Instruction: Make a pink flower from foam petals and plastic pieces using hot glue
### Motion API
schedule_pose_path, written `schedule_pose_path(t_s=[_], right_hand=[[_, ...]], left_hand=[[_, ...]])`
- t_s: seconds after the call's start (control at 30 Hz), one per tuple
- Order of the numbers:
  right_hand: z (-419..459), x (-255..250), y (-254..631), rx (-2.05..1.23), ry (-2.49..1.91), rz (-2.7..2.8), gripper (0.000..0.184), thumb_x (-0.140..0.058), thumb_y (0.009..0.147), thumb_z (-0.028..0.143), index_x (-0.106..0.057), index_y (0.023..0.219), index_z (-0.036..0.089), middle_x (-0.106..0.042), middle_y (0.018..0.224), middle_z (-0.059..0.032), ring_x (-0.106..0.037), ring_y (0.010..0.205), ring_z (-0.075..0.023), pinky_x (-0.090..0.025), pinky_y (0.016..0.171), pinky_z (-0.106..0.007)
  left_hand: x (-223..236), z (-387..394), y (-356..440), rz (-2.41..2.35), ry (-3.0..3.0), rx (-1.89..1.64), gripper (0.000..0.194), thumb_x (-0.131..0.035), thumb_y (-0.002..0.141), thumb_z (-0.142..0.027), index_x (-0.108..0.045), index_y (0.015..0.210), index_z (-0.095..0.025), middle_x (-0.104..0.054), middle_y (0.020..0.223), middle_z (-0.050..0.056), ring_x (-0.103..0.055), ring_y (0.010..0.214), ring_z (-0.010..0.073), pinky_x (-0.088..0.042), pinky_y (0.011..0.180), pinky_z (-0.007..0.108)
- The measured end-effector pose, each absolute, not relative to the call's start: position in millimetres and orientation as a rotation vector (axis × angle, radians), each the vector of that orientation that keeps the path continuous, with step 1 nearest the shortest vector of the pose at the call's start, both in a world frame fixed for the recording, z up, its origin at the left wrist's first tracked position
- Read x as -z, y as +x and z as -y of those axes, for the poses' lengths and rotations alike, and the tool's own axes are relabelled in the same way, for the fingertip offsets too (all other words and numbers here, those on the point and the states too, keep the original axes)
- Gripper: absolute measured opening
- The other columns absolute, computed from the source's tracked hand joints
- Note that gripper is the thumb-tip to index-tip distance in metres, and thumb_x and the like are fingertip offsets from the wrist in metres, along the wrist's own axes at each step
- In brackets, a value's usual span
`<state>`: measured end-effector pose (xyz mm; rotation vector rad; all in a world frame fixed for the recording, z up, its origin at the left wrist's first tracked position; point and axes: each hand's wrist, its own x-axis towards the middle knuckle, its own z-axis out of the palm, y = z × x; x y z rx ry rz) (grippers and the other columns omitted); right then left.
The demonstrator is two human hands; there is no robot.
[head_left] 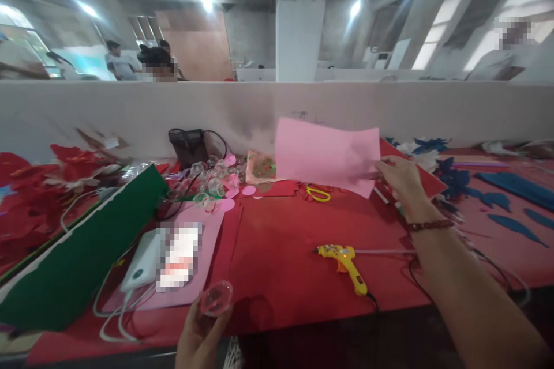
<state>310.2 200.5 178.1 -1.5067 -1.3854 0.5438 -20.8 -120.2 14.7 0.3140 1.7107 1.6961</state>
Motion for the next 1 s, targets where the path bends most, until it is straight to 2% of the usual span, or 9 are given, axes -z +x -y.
schedule_pose_path(t_s=[0.07,0.2,0.3,0.4,0.6,0.73,0.8,0.93,1.0], right_hand=[[-202,-184,333,-0.398,-1.581,1.348,0.017,-0.053,0.082,0.021,-0.060,0.093,0.011,-0.063,0.058,-0.0048,-0.062,0.056,-0.0182,-0.046,0.054,-0.026],[-190,-187,354,0.161,-1.722,1.359,0.026,-0.047,0.089,0.026,-0.060,0.104,0.010,-0.067,0.087,-0.0173,-0.060,0.080,-0.0227,-0.038,0.067,-0.031],[-185,-167,350,0.612,-1.858,1.551,0.033,-0.036,0.095,0.030,-0.062,0.101,0.011,-0.067,0.083,-0.0159,-0.057,0.071,-0.0198,-0.029,0.060,-0.029],[-184,-132,345,0.736,-1.923,1.811,0.037,-0.031,0.098,0.032,-0.062,0.099,0.012,-0.065,0.077,-0.0115,-0.055,0.062,-0.0162,-0.022,0.055,-0.027],[-177,-73,349,0.603,-2.007,2.328,0.030,-0.033,0.095,0.018,-0.062,0.102,0.013,-0.065,0.095,-0.0164,-0.064,0.081,-0.0235,-0.035,0.062,-0.028],[-178,-56,352,0.482,-2.061,2.403,0.026,-0.041,0.089,0.008,-0.067,0.092,0.010,-0.067,0.091,-0.0178,-0.066,0.082,-0.0245,-0.041,0.063,-0.028],[-179,-53,352,0.418,-2.075,2.413,0.027,-0.043,0.086,0.006,-0.068,0.095,0.011,-0.068,0.090,-0.0167,-0.067,0.080,-0.0232,-0.043,0.063,-0.028],[-161,-55,346,0.259,-1.993,2.447,0.034,-0.046,0.086,0.010,-0.061,0.117,0.016,-0.068,0.103,-0.0126,-0.066,0.088,-0.0178,-0.044,0.069,-0.024],[-136,-54,340,0.020,-1.897,2.460,0.024,-0.047,0.089,0.022,-0.063,0.107,0.017,-0.069,0.099,-0.0089,-0.066,0.087,-0.0164,-0.044,0.070,-0.022]], left_hand=[[-15,116,-20,-1.709,0.340,-1.661,0.069,-0.083,0.051,-0.044,-0.059,0.112,-0.022,-0.068,0.115,0.008,-0.060,0.111,0.0286,-0.053,0.086,0.031],[-24,108,-12,-1.741,0.416,-1.610,0.064,-0.081,0.054,-0.044,-0.059,0.110,-0.020,-0.069,0.111,0.009,-0.061,0.109,0.0285,-0.052,0.087,0.034],[-27,102,-3,-1.752,0.438,-1.629,0.064,-0.080,0.056,-0.043,-0.057,0.111,-0.019,-0.069,0.110,0.010,-0.062,0.107,0.0278,-0.051,0.089,0.036],[-26,97,2,-1.780,0.492,-1.594,0.061,-0.079,0.058,-0.042,-0.056,0.109,-0.019,-0.068,0.110,0.010,-0.062,0.107,0.0270,-0.048,0.093,0.038],[-20,95,-4,-1.854,0.573,-1.528,0.062,-0.077,0.057,-0.047,-0.056,0.107,-0.019,-0.068,0.109,0.011,-0.063,0.104,0.0290,-0.046,0.096,0.042],[-20,95,-5,-1.918,0.628,-1.501,0.063,-0.075,0.058,-0.050,-0.056,0.109,-0.018,-0.068,0.109,0.011,-0.063,0.103,0.0301,-0.047,0.093,0.043],[-20,94,-3,-1.946,0.667,-1.510,0.062,-0.074,0.060,-0.051,-0.056,0.109,-0.018,-0.067,0.108,0.011,-0.063,0.102,0.0300,-0.047,0.092,0.043],[-19,90,-1,-2.027,0.727,-1.535,0.062,-0.072,0.060,-0.053,-0.057,0.109,-0.017,-0.066,0.107,0.011,-0.062,0.101,0.0306,-0.045,0.094,0.046],[-16,87,-2,-2.046,0.752,-1.550,0.060,-0.071,0.063,-0.052,-0.057,0.109,-0.017,-0.066,0.107,0.011,-0.062,0.100,0.0300,-0.045,0.094,0.046]])
